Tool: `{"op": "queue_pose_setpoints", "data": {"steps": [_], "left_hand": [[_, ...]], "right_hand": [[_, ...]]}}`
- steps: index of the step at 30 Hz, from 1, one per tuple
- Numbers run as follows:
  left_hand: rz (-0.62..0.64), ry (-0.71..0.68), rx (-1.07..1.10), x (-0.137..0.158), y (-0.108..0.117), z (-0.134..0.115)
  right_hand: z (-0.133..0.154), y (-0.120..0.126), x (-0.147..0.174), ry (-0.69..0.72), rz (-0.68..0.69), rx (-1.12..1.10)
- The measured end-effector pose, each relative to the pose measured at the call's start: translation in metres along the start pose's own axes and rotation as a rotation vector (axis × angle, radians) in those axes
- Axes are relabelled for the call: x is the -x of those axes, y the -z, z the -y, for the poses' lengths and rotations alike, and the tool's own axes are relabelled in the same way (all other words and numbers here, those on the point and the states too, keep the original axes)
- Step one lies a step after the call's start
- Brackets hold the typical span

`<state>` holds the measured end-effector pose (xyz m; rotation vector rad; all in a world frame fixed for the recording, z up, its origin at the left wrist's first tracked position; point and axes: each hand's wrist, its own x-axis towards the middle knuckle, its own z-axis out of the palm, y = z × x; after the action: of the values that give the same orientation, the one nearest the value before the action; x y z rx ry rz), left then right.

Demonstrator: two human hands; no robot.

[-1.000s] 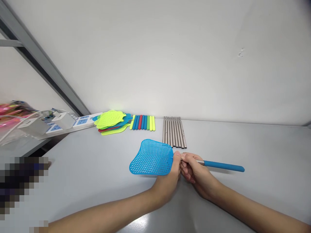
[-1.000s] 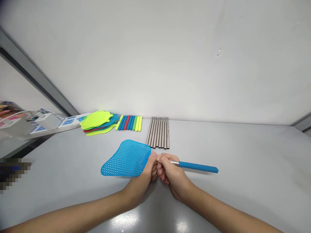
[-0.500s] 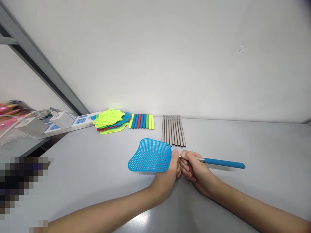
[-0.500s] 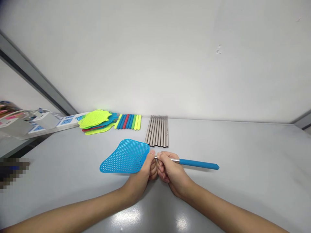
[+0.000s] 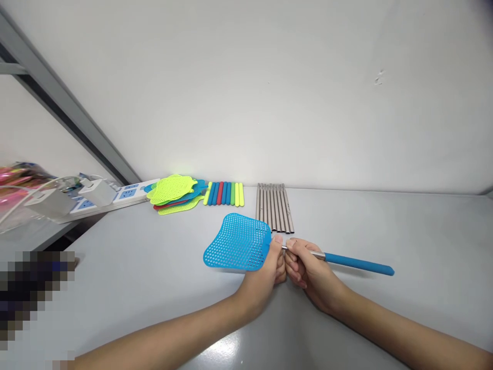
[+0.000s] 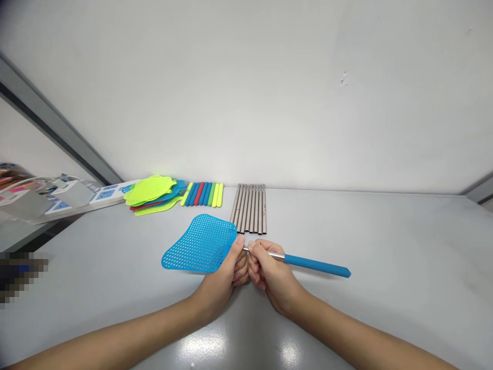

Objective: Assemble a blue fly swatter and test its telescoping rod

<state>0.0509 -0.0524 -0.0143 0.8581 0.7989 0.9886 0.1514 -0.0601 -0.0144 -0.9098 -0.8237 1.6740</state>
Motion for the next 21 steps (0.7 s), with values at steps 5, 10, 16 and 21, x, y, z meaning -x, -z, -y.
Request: {"op": "queue_pose_setpoints", "data": {"steps": [5, 10, 16, 21], "left_hand": [[0.019, 0.006, -0.076, 0.004, 0.0, -0.001], [0.238, -0.258, -0.665, 0.029, -0.001, 0.0], [0.599, -1.12, -1.227, 0.046, -0.017, -0.026], [0.485, -0.654, -1.515, 0.039, -0.013, -0.079]], "right_hand": [[0.0, 0.0, 0.0, 0.011, -0.028, -0.064], [0.001, 0.001, -0.004, 0.019, -0.066, -0.167], [0.003, 0.001, -0.003, -0.043, -0.037, -0.117], [0.005, 0.0, 0.002, -0.015, -0.026, -0.11]]}}
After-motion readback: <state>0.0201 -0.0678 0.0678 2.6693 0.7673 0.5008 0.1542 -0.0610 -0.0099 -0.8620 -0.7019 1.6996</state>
